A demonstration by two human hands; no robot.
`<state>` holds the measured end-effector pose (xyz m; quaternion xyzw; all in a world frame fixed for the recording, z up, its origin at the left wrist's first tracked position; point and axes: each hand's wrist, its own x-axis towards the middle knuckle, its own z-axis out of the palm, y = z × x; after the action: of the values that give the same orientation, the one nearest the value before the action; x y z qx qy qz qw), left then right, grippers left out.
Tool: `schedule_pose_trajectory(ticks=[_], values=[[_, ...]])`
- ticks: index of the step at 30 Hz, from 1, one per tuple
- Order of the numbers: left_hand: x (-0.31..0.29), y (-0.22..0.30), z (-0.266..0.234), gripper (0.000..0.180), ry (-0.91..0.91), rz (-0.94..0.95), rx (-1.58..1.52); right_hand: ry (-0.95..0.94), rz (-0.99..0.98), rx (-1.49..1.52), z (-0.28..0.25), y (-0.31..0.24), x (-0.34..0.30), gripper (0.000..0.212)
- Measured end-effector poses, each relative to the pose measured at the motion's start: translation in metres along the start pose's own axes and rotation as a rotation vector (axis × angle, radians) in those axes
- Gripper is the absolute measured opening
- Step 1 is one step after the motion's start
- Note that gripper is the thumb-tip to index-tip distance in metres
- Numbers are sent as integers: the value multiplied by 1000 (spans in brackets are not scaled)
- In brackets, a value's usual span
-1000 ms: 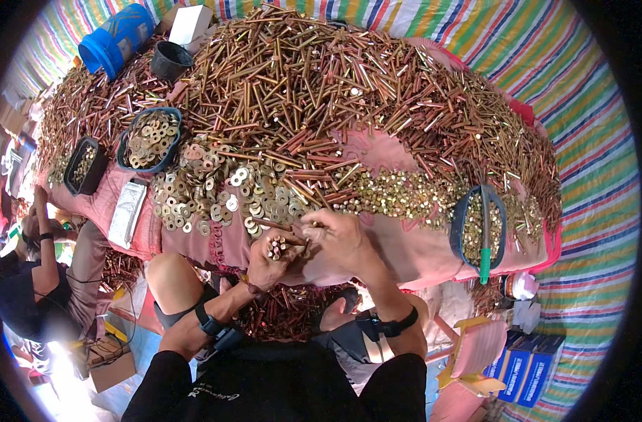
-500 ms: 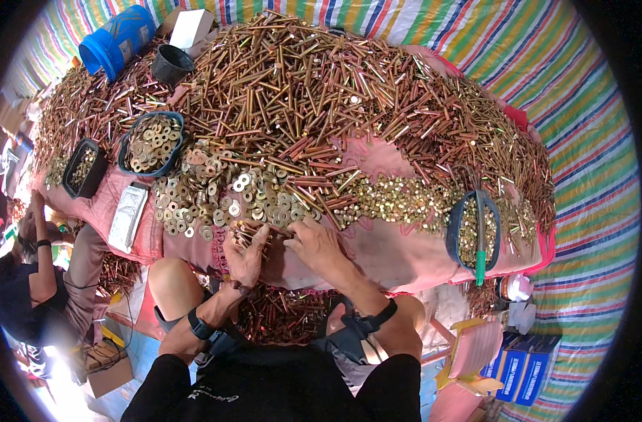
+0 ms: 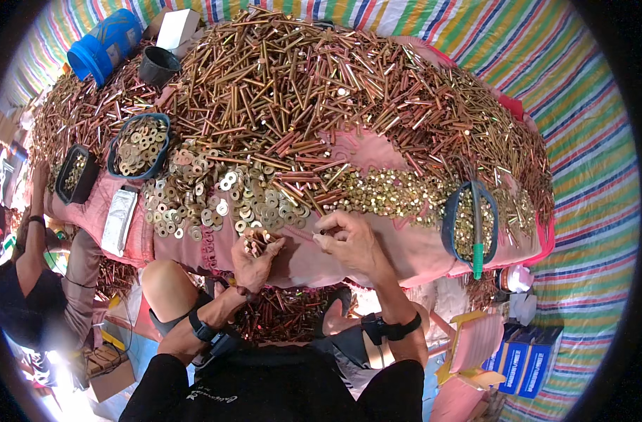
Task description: The person picks up metal rods and slides several flat metal washers onto them by hand. They pick up individual washers from a large pile on the table and add them to the rods before holding the assembled units.
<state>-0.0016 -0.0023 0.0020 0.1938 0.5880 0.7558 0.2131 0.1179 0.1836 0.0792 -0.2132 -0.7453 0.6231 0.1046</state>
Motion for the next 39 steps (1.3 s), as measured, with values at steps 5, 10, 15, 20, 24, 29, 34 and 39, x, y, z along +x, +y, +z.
schedule_pose_trajectory(ticks=[5,10,15,20,24,29,34,39], values=[[-1,-4,-4,17,8,-35,90,70,76,-106,18,11,7,16],[-1,0,2,18,9,4,152,262,-226,-560,33,40,22,21],[-3,-3,3,18,-1,70,103,209,-287,-723,41,44,28,27],[2,-17,0,16,-5,20,-33,140,16,-265,31,34,29,22],[2,-2,-2,19,-124,254,290,-16,283,238,22,11,20,19],[3,-18,-2,15,-122,248,193,-48,280,370,27,-3,14,21],[4,-6,-2,13,-156,219,151,-51,264,333,31,-1,8,26],[1,0,-5,19,-257,278,206,-30,258,256,40,-3,7,27]])
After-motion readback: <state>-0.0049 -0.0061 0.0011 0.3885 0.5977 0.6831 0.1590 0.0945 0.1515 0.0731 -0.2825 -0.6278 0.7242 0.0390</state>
